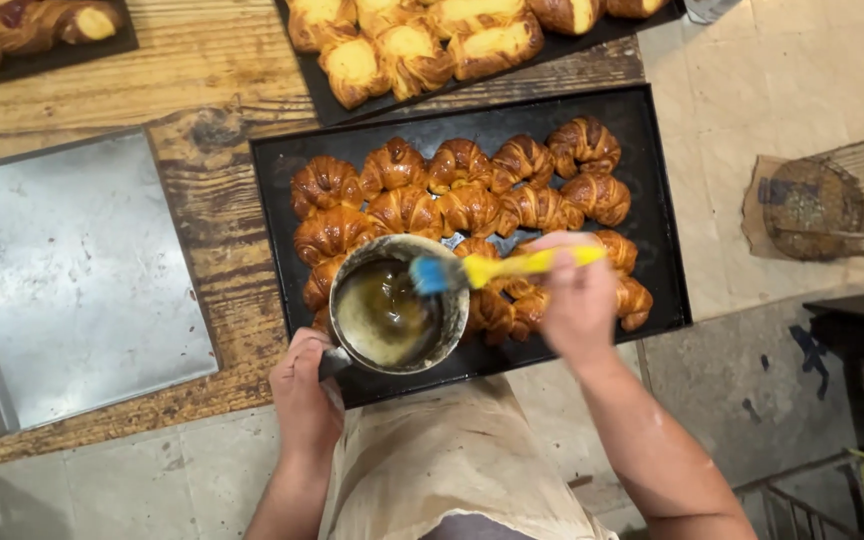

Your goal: Glazing croissants on a baking tray using a pastry brush and a pot of glaze

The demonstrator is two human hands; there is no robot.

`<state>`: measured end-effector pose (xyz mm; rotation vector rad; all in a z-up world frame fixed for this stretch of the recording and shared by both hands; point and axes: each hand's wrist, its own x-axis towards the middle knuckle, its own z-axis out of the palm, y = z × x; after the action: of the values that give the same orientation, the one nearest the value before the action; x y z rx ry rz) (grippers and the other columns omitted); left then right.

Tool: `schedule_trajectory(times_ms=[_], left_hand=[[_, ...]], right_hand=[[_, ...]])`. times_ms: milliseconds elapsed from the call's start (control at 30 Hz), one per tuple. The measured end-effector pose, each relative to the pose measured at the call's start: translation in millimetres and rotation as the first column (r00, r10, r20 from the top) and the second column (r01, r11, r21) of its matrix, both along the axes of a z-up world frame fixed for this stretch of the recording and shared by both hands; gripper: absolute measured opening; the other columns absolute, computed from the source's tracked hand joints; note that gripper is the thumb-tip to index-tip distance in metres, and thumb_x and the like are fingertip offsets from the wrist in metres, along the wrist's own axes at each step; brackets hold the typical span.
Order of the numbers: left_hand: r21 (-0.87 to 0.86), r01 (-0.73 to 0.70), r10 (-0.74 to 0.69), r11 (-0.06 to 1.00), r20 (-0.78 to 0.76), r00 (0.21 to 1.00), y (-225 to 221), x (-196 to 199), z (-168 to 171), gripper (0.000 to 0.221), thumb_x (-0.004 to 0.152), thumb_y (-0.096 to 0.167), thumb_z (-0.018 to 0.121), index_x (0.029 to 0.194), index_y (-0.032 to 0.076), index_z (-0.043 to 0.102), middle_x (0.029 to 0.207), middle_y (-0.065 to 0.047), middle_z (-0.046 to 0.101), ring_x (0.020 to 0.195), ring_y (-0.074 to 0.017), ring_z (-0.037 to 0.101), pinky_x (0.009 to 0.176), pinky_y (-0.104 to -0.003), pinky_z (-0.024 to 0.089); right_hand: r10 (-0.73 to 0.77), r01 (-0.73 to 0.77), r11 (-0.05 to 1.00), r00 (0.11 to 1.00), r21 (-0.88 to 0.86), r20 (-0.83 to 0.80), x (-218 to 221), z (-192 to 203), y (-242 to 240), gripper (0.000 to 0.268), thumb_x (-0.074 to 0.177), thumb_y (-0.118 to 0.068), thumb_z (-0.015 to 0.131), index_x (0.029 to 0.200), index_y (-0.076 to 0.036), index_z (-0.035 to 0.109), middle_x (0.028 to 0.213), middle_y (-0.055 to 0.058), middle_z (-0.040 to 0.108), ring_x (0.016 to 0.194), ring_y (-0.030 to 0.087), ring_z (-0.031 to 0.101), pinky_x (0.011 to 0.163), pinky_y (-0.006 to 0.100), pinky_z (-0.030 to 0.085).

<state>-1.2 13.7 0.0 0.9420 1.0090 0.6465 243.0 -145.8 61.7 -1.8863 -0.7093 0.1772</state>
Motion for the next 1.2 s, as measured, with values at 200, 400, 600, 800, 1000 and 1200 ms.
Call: schedule_trajectory(times_ms=[200, 400, 600, 800, 1000, 1200], left_hand=[[-0.024, -0.014, 0.016, 1.0, 0.062, 0.998, 10, -6, 0, 0.028, 0.096, 0.01, 0.051, 0.069, 0.006, 0.054, 0.083, -0.003, 0.05, 0.076, -0.0113, 0.046, 0.066, -0.026, 0.035], [-0.075, -0.004, 0.005, 0.997, 0.015, 1.0, 23, -11, 15, 0.024, 0.091, 0.008, 0.046, 0.067, 0.008, 0.048, 0.079, -0.002, 0.045, 0.071, -0.0098, 0.04, 0.06, -0.025, 0.029], [-0.039, -0.041, 0.044, 0.998, 0.08, 0.996, 29, -21, -2, 0.025, 0.091, 0.008, 0.048, 0.067, 0.005, 0.053, 0.081, -0.005, 0.05, 0.075, -0.0116, 0.046, 0.064, -0.024, 0.035], [-0.061, -0.04, 0.046, 0.997, 0.102, 0.994, 32, -24, 2, 0.026, 0.095, 0.012, 0.048, 0.071, 0.005, 0.053, 0.083, -0.004, 0.047, 0.075, -0.0109, 0.043, 0.064, -0.025, 0.033], [-0.069, -0.055, 0.061, 0.996, 0.102, 0.993, 33, -23, 9, 0.026, 0.096, 0.013, 0.048, 0.07, 0.007, 0.05, 0.078, -0.002, 0.044, 0.071, -0.0102, 0.041, 0.061, -0.026, 0.031], [-0.04, -0.088, 0.093, 0.995, 0.126, 0.988, 31, -28, 0, 0.026, 0.097, 0.015, 0.05, 0.072, 0.005, 0.053, 0.081, -0.004, 0.048, 0.075, -0.0112, 0.045, 0.066, -0.025, 0.035]], right_hand=[[-0.381, 0.417, 0.899, 0.895, 0.132, -0.23, 15, -48, -37, 0.037, 0.112, -0.04, 0.037, 0.103, -0.01, 0.057, 0.081, 0.004, 0.056, 0.066, 0.008, 0.051, 0.062, 0.022, 0.041], [-0.425, 0.436, 0.884, 0.9, -0.166, 0.101, 36, -121, -58, 0.034, 0.113, -0.032, 0.037, 0.11, -0.009, 0.062, 0.101, 0.007, 0.067, 0.075, 0.018, 0.067, 0.07, 0.033, 0.05], [-0.145, 0.206, 0.961, 0.942, -0.182, 0.303, 7, -101, -59, 0.045, 0.114, -0.034, 0.035, 0.106, -0.005, 0.069, 0.1, 0.008, 0.069, 0.074, 0.021, 0.063, 0.066, 0.035, 0.045], [0.031, 0.141, 0.921, 0.903, -0.363, 0.428, 59, -119, -79, 0.048, 0.114, -0.035, 0.034, 0.113, -0.002, 0.069, 0.108, 0.013, 0.071, 0.094, 0.033, 0.067, 0.08, 0.042, 0.051], [0.545, -0.345, 0.823, 0.704, -0.451, 0.455, 36, -130, -90, 0.061, 0.111, -0.042, 0.026, 0.092, -0.011, 0.074, 0.068, -0.002, 0.067, 0.056, 0.014, 0.062, 0.041, 0.024, 0.051], [0.473, -0.185, 0.845, 0.695, -0.502, 0.541, 90, -107, -52, 0.052, 0.111, -0.044, 0.033, 0.111, -0.01, 0.072, 0.101, 0.008, 0.075, 0.08, 0.027, 0.067, 0.071, 0.041, 0.054]])
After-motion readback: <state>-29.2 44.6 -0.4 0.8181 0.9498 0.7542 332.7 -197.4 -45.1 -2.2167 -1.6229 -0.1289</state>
